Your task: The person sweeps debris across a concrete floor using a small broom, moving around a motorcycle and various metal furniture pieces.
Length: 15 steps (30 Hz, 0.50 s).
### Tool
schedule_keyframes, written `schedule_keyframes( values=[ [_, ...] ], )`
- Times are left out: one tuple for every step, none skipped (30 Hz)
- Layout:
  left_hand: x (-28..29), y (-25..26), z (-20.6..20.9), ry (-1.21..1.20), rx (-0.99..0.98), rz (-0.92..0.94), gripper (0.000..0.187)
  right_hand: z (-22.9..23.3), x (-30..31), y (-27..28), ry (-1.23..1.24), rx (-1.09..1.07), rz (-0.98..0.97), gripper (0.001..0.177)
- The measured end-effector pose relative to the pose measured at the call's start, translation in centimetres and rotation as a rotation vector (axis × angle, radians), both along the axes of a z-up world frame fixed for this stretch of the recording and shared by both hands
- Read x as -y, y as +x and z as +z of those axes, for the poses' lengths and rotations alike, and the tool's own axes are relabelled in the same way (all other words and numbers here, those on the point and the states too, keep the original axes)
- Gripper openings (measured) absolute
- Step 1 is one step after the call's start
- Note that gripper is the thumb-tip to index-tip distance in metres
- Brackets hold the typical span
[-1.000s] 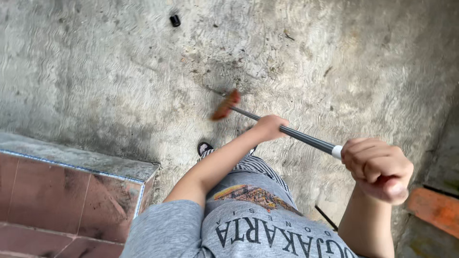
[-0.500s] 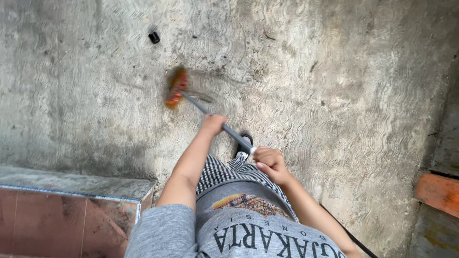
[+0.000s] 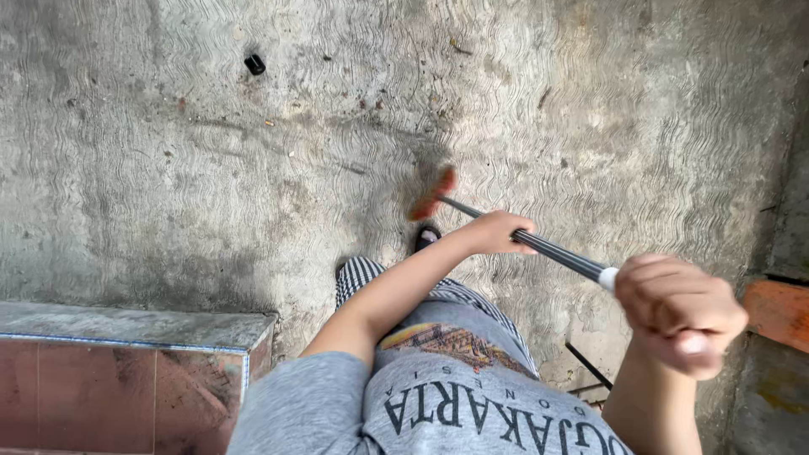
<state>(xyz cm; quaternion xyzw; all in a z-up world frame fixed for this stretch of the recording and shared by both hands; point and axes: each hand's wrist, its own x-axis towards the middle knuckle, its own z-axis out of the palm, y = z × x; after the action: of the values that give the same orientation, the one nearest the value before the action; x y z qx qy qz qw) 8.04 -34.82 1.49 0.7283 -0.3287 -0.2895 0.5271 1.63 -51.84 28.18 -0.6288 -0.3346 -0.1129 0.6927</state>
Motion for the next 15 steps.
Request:
schedule_keyframes(
  values=[
    [0.9,-0.5,0.4,0.031,0.011,-0.032,0.032,0.7,-0.7,-0.4,-0.053,-0.040,0.027,0.050],
    [1.7,-0.6,0.3,0.061,0.032,-0.061,0.030,0.8,-1.9,-0.7,-0.114,-0.080,0.063,0.048],
    [2.1,-0.6,-0.4,0.093,0.054,-0.090,0.027,0.7,-3.2,-0.9,-0.176,-0.120,0.100,0.047],
    [2.0,-1.0,-1.5,0.071,0.089,-0.051,0.024,0.1,-4.1,-0.3,-0.172,-0.070,0.166,0.046],
    [1.4,-1.3,-2.9,0.051,0.124,-0.012,0.022,-0.5,-4.5,0.5,-0.169,-0.022,0.233,0.046],
    [0.5,-1.2,-4.5,0.033,0.167,0.028,0.019,-1.1,-4.6,0.6,-0.128,-0.046,0.212,0.045],
    [-0.7,-0.9,-6.2,0.105,0.187,0.086,0.015,-2.1,-4.9,0.6,-0.086,-0.071,0.191,0.045],
    [-2.4,-1.0,-8.0,0.176,0.197,0.144,0.011,-3.4,-4.9,0.3,-0.045,-0.105,0.171,0.045],
    [-4.5,-0.6,-9.8,0.256,0.150,0.181,0.017,-5.1,-5.1,0.1,-0.012,-0.167,0.123,0.045],
    [-6.9,0.2,-11.5,0.385,0.193,0.201,0.023,-7.2,-5.6,-0.2,0.023,-0.230,0.073,0.046],
    [-9.8,0.3,-13.1,0.428,0.237,0.262,0.024,-9.5,-6.3,-0.1,-0.053,-0.272,0.071,0.044],
    [-12.5,0.9,-14.6,0.622,0.243,0.232,0.026,-11.9,-7.0,0.4,-0.131,-0.304,0.060,0.042],
    [-15.4,1.1,-15.8,0.667,0.261,0.231,0.027,-14.2,-8.1,0.6,-0.115,-0.331,0.096,0.042],
    [-17.4,1.1,-16.8,0.793,0.233,0.274,0.023,-16.2,-9.1,0.6,-0.099,-0.360,0.131,0.042],
    [-18.9,1.3,-17.4,0.918,0.203,0.318,0.020,-17.9,-10.0,0.8,-0.088,-0.387,0.122,0.042]
  ],
)
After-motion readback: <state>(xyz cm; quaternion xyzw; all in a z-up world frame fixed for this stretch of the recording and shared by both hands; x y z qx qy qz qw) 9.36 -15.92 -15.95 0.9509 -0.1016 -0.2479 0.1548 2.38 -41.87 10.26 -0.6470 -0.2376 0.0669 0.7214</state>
